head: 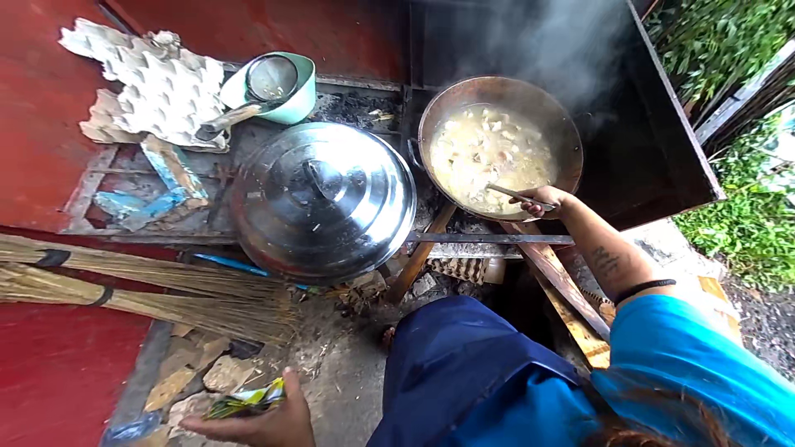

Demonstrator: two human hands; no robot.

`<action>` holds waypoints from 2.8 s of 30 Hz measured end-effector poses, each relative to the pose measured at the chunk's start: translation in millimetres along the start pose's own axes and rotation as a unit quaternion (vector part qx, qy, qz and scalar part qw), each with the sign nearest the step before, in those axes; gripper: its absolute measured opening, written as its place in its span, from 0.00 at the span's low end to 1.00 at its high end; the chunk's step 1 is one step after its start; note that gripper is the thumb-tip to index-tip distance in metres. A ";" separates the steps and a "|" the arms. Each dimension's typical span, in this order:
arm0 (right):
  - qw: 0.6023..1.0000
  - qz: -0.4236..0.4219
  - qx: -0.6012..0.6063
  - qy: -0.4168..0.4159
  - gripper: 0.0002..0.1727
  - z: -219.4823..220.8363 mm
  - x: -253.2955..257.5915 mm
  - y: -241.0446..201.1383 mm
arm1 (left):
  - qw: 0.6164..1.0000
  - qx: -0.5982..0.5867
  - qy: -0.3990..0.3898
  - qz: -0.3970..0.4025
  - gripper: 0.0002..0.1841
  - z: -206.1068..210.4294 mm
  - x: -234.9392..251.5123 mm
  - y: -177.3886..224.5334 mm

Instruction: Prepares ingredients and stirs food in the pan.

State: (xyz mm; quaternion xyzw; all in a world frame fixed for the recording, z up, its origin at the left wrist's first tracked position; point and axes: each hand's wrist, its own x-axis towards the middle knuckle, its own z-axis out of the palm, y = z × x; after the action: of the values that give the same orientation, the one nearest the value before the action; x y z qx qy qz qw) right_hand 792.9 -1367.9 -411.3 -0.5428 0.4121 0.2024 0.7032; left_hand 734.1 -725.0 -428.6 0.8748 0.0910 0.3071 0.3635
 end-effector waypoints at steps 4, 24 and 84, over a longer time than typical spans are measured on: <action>0.999 -0.007 0.041 -0.009 0.23 19.2 -9.9 -8.8 | 1.000 0.018 0.007 -0.010 0.64 -6.8 4.7 -1.4; 0.772 -0.022 -0.533 0.345 0.21 -6.5 -69.0 -37.4 | 1.000 -0.006 -0.013 0.009 0.65 15.1 0.1 3.3; 0.822 -0.369 0.008 0.433 0.20 -19.8 -23.6 -31.1 | 0.997 -0.014 -0.041 0.061 0.65 52.5 14.0 42.9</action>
State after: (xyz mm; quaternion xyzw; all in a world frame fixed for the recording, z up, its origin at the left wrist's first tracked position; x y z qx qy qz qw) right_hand 794.9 -1392.8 -375.3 -0.6805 0.4449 -0.3315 0.4787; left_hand 774.2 -780.9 -421.0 0.8855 0.0181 0.2937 0.3595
